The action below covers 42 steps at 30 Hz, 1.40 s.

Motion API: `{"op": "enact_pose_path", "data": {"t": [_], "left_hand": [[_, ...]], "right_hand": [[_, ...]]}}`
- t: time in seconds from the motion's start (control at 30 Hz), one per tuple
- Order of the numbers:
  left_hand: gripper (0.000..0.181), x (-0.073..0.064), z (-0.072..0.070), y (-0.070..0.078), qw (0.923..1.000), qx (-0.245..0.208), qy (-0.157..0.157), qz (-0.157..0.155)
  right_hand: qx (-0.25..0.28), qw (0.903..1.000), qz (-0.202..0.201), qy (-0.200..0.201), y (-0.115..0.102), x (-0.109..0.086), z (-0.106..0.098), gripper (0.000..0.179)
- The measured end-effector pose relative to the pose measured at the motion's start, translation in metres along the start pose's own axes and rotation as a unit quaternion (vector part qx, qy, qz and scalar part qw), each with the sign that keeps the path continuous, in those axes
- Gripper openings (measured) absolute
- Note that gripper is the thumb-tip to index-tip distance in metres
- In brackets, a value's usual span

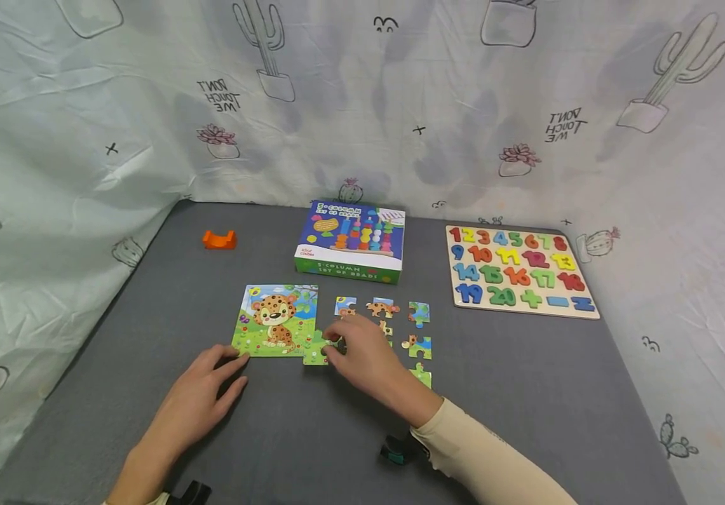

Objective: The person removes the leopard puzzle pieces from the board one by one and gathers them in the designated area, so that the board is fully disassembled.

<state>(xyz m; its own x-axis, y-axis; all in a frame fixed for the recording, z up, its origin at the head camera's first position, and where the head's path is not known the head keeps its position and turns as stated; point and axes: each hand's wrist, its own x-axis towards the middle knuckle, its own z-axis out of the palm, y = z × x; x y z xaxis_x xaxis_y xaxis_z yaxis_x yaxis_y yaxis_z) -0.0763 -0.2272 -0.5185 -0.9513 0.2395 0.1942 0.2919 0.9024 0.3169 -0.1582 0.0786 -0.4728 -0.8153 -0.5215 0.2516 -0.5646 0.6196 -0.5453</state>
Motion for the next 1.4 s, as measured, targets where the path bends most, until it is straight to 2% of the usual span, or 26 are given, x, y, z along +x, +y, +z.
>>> {"op": "enact_pose_path", "data": {"t": [0.17, 0.33, 0.6, 0.9, 1.13, 1.4], "left_hand": [[0.041, 0.001, 0.000, 0.001, 1.0000, -0.003, -0.001, 0.003], [0.041, 0.002, 0.000, 0.001, 1.0000, -0.004, -0.002, 0.000], [0.041, 0.004, 0.001, 0.001, 1.0000, 0.000, 0.003, 0.003], [0.041, 0.004, 0.004, 0.002, 0.9999, 0.001, 0.010, -0.001], [0.040, 0.004, 0.005, 0.003, 1.0000, -0.003, 0.004, -0.006], [0.036, 0.010, 0.002, 0.000, 1.0000, -0.003, -0.001, 0.002]], "right_hand": [[-0.011, 0.9997, 0.022, 0.007, 0.010, -0.017, -0.001, 0.017], [-0.013, 0.9990, 0.043, -0.003, 0.018, -0.026, 0.001, 0.016], [-0.033, 0.9983, 0.044, -0.019, 0.027, -0.032, 0.010, 0.014], [-0.043, 0.9985, 0.031, -0.010, 0.031, -0.035, 0.017, 0.014], [-0.059, 0.9977, 0.030, -0.014, 0.032, -0.035, 0.018, 0.015], [-0.055, 0.9978, 0.032, -0.018, 0.033, -0.033, 0.018, 0.016]]}}
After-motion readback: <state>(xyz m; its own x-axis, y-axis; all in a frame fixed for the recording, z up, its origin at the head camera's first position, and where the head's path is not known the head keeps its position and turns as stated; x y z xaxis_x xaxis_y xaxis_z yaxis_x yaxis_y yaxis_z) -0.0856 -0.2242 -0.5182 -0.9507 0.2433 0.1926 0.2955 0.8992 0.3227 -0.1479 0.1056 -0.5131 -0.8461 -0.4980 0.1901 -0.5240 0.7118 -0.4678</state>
